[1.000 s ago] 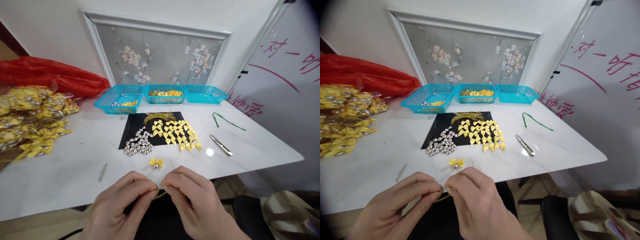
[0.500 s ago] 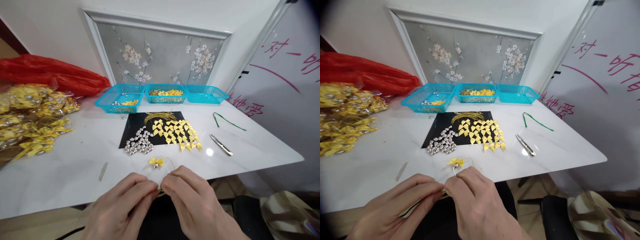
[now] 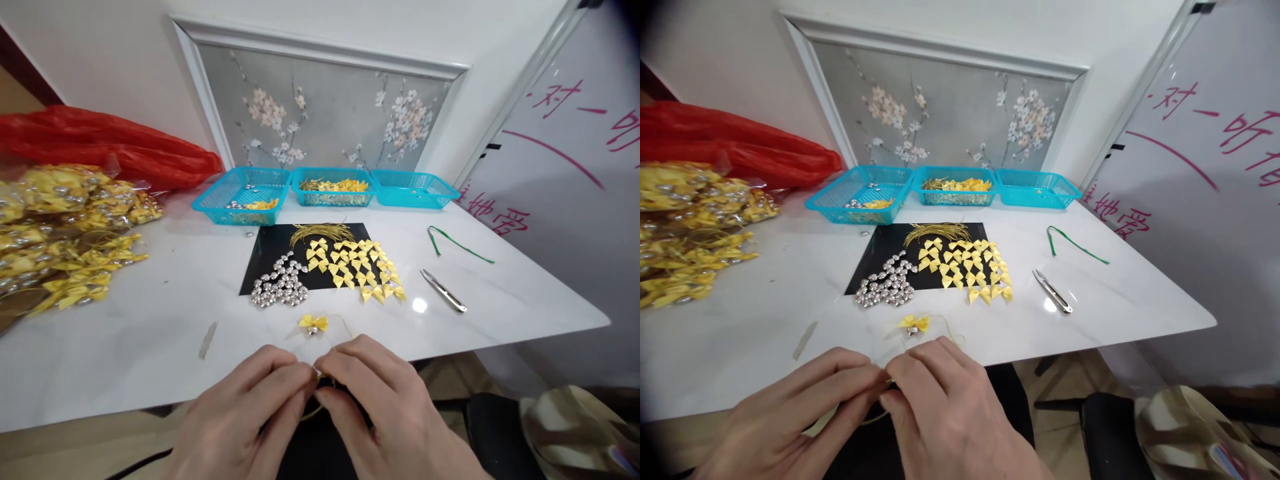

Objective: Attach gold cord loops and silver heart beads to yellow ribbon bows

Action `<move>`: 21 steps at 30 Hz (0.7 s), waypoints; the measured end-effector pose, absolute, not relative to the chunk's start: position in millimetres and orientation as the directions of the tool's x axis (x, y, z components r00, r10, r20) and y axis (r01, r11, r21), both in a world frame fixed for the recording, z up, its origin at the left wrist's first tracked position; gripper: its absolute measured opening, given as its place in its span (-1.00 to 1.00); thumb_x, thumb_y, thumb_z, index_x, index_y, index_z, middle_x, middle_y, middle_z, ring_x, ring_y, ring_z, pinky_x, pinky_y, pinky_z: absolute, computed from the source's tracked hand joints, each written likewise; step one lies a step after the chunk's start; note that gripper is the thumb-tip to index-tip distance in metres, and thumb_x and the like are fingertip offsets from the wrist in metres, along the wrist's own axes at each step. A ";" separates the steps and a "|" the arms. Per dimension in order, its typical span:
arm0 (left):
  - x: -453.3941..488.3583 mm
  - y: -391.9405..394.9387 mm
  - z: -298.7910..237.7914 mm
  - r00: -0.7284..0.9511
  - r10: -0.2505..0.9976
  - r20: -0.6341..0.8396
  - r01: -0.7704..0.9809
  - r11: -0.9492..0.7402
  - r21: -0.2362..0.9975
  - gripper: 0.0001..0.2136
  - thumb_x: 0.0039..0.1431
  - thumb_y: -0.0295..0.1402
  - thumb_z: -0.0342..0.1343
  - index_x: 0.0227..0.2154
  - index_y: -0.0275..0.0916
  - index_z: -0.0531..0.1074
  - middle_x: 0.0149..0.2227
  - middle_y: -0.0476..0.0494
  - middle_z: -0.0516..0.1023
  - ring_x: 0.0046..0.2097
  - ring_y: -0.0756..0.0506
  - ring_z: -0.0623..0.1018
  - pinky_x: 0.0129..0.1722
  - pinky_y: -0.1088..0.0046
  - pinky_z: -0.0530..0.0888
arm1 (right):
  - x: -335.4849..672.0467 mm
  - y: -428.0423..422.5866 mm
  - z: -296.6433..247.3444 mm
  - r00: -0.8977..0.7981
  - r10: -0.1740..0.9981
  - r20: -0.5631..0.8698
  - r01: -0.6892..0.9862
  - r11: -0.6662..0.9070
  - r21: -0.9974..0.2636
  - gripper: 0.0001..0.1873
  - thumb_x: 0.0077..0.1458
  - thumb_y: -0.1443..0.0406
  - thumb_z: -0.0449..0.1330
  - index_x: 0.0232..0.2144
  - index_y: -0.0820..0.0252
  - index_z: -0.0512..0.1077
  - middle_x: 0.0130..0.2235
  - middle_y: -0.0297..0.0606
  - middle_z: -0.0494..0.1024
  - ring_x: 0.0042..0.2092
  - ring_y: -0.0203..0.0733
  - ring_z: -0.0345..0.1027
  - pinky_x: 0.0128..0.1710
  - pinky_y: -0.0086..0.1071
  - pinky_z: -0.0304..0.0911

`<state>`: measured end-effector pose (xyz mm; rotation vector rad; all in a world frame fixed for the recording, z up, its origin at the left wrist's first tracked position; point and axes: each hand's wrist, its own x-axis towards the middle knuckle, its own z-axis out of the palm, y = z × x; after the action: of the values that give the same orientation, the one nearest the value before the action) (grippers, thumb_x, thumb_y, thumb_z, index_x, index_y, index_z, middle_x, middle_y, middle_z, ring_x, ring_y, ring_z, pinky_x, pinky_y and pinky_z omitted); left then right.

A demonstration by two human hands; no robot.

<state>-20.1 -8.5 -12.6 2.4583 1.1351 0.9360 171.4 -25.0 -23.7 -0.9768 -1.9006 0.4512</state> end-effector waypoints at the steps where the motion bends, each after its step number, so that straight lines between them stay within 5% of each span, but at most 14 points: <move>1: -20.0 -8.5 -12.0 0.472 0.762 0.443 0.581 -0.647 0.494 -0.79 0.30 -0.54 0.08 -0.19 -0.03 0.47 -0.31 0.11 0.55 -0.36 0.09 0.62 -0.33 0.73 0.48 | 171.1 -24.2 -23.8 -0.269 0.767 0.583 0.452 0.634 -0.627 -0.81 0.28 0.51 0.09 -0.15 0.25 0.44 -0.27 -0.21 0.51 -0.28 -0.19 0.39 -0.28 -0.32 0.42; 9: -12.9 -2.7 -16.9 0.437 0.832 0.343 0.517 -0.544 0.661 -0.79 0.28 -0.52 0.08 -0.34 -0.07 0.52 -0.38 0.10 0.58 -0.36 0.05 0.60 -0.35 0.66 0.50 | 174.5 -18.1 -34.9 -0.338 0.745 0.576 0.540 0.654 -0.529 -0.76 0.27 0.57 0.00 -0.29 0.28 0.42 -0.35 -0.20 0.46 -0.34 -0.17 0.28 -0.37 -0.30 0.31; 14: -8.3 3.7 -25.0 0.411 0.889 0.204 0.455 -0.394 0.799 -0.79 0.29 -0.46 0.06 -0.40 -0.09 0.54 -0.40 0.08 0.59 -0.35 0.01 0.60 -0.33 0.59 0.49 | 175.8 -16.8 -39.9 -0.314 0.786 0.532 0.548 0.608 -0.575 -0.74 0.29 0.56 -0.03 -0.29 0.25 0.40 -0.34 -0.21 0.44 -0.31 -0.16 0.31 -0.35 -0.32 0.29; 21: -10.7 20.8 -28.5 0.306 0.947 0.096 0.486 -0.243 0.840 -0.80 0.26 -0.27 0.12 -0.45 -0.09 0.58 -0.36 -0.01 0.58 -0.30 -0.06 0.57 -0.33 0.50 0.47 | 182.1 9.6 -38.8 -0.272 0.918 0.287 0.607 0.396 -0.689 -0.79 0.37 0.43 0.05 -0.23 0.18 0.47 -0.26 -0.28 0.55 -0.24 -0.23 0.46 -0.22 -0.40 0.37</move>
<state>-10.7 20.8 -28.5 1.8573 1.2774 0.8156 182.1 9.6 -38.8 -1.3005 -1.9890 0.5990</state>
